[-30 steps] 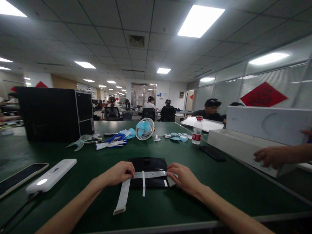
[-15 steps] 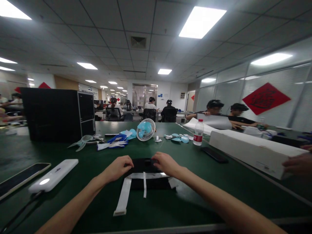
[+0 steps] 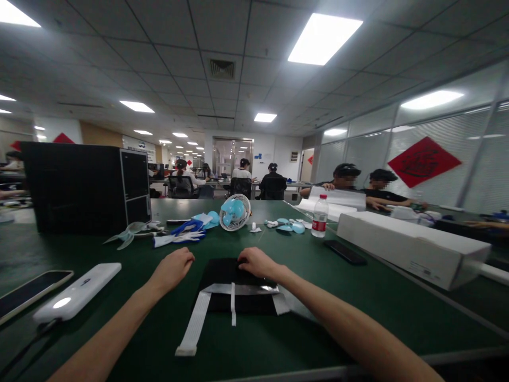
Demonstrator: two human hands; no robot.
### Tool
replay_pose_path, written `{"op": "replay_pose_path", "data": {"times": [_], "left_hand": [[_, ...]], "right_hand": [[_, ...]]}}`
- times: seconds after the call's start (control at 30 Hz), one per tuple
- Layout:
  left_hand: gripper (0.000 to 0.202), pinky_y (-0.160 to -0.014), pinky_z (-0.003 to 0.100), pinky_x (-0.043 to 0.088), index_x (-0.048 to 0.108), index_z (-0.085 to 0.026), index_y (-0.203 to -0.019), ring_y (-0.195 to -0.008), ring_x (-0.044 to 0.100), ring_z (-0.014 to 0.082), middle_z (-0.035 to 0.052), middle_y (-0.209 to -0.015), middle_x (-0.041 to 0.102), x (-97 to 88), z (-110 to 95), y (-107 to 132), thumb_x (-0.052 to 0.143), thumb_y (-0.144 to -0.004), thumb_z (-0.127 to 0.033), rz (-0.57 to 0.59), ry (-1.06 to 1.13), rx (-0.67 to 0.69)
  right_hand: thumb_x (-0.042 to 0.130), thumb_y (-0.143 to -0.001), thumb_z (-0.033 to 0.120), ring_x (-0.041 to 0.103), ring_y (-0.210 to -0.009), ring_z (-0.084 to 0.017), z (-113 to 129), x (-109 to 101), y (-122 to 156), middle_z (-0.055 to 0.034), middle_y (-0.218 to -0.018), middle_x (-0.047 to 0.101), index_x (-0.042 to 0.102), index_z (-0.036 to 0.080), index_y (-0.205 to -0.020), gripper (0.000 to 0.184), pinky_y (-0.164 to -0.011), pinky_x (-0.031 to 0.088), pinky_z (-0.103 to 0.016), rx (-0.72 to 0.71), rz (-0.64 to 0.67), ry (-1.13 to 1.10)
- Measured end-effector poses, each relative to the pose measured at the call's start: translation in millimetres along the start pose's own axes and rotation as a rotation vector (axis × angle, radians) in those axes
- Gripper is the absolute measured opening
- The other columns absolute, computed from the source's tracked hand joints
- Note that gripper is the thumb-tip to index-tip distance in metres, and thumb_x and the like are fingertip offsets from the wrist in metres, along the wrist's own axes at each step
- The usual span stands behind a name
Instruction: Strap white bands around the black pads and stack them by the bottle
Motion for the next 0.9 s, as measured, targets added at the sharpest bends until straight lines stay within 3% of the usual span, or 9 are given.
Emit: {"op": "replay_pose_path", "data": {"times": [0.17,0.37,0.53,0.67,0.9], "left_hand": [[0.03,-0.081,0.032,0.046,0.066,-0.019,-0.096,-0.093,0.059,0.02,0.0069,-0.102,0.062,1.8,4,0,0.04,-0.086,-0.029,0.003,-0.005,-0.027],[0.029,-0.083,0.032,0.046,0.066,-0.021,-0.096,-0.095,0.059,0.02,0.0062,-0.104,0.062,4.8,3,0,0.041,-0.086,-0.032,0.051,0.033,-0.049],[0.029,-0.085,0.033,0.046,0.066,-0.02,-0.095,-0.095,0.06,0.0203,0.0063,-0.103,0.063,9.9,-1,-2,0.041,-0.086,-0.032,0.048,0.03,-0.024],[0.029,-0.086,0.032,0.046,0.066,-0.021,-0.097,-0.096,0.06,0.0195,0.0055,-0.104,0.062,14.9,-2,-2,0.042,-0.085,-0.032,0.082,0.049,-0.04],[0.031,-0.083,0.032,0.047,0.065,-0.02,-0.099,-0.094,0.06,0.0196,0.0064,-0.104,0.062,14.8,-3,1,0.04,-0.086,-0.033,0.1,0.044,-0.033]], "right_hand": [[0.057,-0.082,0.03,0.062,-0.077,-0.016,-36,-43,18,-0.0067,-0.089,0.07,0.071,0.014,-0.096,0.025,-0.067,0.042,-0.022,0.146,-0.168,0.017],[0.054,-0.083,0.03,0.063,-0.078,-0.018,-144,-85,71,-0.0068,-0.085,0.071,0.073,0.015,-0.089,0.025,-0.067,0.041,-0.024,0.555,-0.271,0.121],[0.056,-0.082,0.03,0.064,-0.086,-0.024,-218,-93,128,-0.012,-0.092,0.071,0.074,0.014,-0.087,0.025,-0.068,0.042,-0.027,0.829,-0.284,0.164],[0.056,-0.081,0.029,0.064,-0.089,-0.026,-243,-88,150,-0.0126,-0.095,0.07,0.074,0.016,-0.088,0.024,-0.068,0.044,-0.028,0.932,-0.275,0.13],[0.056,-0.078,0.028,0.064,-0.092,-0.027,-257,-77,152,-0.0146,-0.096,0.07,0.073,0.015,-0.086,0.023,-0.071,0.046,-0.029,0.967,-0.262,0.191]]}}
Point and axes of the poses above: each hand's wrist, its own y-axis away from the middle knuckle, its own x-axis out of the palm, z = x × y, the point moved 6 cm from there along -y, towards the middle knuckle
